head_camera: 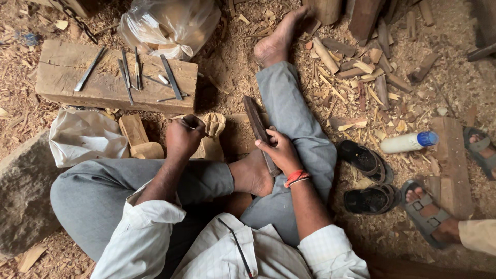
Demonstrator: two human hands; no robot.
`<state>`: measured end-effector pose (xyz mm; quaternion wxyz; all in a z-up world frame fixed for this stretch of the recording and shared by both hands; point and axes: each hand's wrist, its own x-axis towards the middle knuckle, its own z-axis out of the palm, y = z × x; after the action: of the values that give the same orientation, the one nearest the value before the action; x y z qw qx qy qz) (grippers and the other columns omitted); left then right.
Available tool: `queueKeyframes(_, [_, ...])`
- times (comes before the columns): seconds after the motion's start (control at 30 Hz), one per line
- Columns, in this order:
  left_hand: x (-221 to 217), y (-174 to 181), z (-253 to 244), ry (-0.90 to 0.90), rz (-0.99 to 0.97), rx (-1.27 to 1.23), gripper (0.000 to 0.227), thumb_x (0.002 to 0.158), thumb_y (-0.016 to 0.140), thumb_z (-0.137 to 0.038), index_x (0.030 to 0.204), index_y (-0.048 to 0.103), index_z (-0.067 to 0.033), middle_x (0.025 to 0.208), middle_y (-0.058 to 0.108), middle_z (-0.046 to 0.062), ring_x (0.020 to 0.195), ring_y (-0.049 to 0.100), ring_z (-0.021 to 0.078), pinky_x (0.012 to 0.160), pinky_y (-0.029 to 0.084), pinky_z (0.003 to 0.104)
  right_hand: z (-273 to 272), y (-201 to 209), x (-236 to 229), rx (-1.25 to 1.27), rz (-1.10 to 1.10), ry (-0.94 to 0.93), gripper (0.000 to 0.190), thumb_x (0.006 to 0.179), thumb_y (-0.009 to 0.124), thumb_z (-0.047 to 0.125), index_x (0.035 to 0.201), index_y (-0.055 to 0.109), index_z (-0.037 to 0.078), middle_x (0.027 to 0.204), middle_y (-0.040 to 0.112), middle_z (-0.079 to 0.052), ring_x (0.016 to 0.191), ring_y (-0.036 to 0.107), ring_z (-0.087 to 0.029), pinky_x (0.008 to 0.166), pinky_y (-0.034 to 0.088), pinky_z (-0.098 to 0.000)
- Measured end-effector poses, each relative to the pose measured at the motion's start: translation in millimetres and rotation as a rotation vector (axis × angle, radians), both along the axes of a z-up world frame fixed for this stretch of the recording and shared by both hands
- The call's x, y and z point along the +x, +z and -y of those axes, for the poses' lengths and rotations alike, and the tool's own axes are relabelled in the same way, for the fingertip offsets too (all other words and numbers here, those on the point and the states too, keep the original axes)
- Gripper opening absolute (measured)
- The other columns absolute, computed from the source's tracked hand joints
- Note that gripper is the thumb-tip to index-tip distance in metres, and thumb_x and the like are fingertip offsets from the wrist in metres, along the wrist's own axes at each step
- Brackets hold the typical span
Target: The person sits on the floor and carves a small wooden piece using a chisel and a wooden mallet. They repeatedly strike the chisel to shape the wood, occasionally adjusting the piece and clearing away wood shavings.
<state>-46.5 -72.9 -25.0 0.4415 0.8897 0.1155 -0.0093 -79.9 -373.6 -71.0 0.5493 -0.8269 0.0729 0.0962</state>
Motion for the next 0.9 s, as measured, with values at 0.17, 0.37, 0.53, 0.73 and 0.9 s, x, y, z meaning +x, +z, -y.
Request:
queueKeyframes(0.17, [0,-10,-7,-0.076,0.123,0.08,0.02,0.086,0.075,-0.017,0.096,0.065,-0.0039,0.082,0.072,0.017,0.075,0.073,0.0322,0.068,0.057,0.042,5,3,-1,0.191,-0.1,-0.026,0.073,0.083,0.083,0.031,0.142,0.058,-0.004,0.11,0.068,-0.008,0.094,0.063,-0.012,0.08,0.052,-0.024])
queueKeyframes(0.37, [-1,3,-9,-0.342,0.236,0.195,0.018,0.094,0.073,-0.02,0.1,0.062,-0.0075,0.086,0.072,0.019,0.078,0.072,0.0391,0.066,0.057,0.05,9,19,-7,0.283,-0.208,0.054,0.083,0.078,0.085,0.024,0.148,0.049,0.0,0.11,0.062,-0.007,0.093,0.061,-0.013,0.077,0.053,-0.0279])
queueKeyframes(0.53, [-2,21,-4,-0.428,0.163,0.341,0.016,0.095,0.069,-0.019,0.102,0.062,-0.0079,0.081,0.071,0.02,0.076,0.07,0.0407,0.066,0.055,0.052,6,26,-14,0.192,-0.129,0.237,0.062,0.085,0.078,0.024,0.139,0.057,-0.001,0.1,0.069,0.001,0.089,0.064,-0.009,0.079,0.053,-0.0244])
queueKeyframes(0.73, [-10,27,-3,-0.492,0.313,0.339,0.016,0.092,0.065,-0.009,0.108,0.064,-0.0072,0.084,0.071,0.019,0.077,0.069,0.0423,0.065,0.054,0.053,9,28,-10,0.394,-0.33,0.103,0.059,0.086,0.067,0.013,0.143,0.058,0.004,0.082,0.062,0.0,0.069,0.059,-0.009,0.059,0.049,-0.0259])
queueKeyframes(0.9, [-13,37,0,-0.518,0.342,0.321,0.013,0.091,0.063,-0.008,0.104,0.065,-0.0082,0.09,0.072,0.017,0.08,0.07,0.0408,0.068,0.055,0.051,0,60,-20,0.438,-0.367,0.106,0.086,0.079,0.062,0.004,0.159,0.033,0.016,0.076,0.064,-0.003,0.053,0.059,-0.012,0.046,0.046,-0.0258])
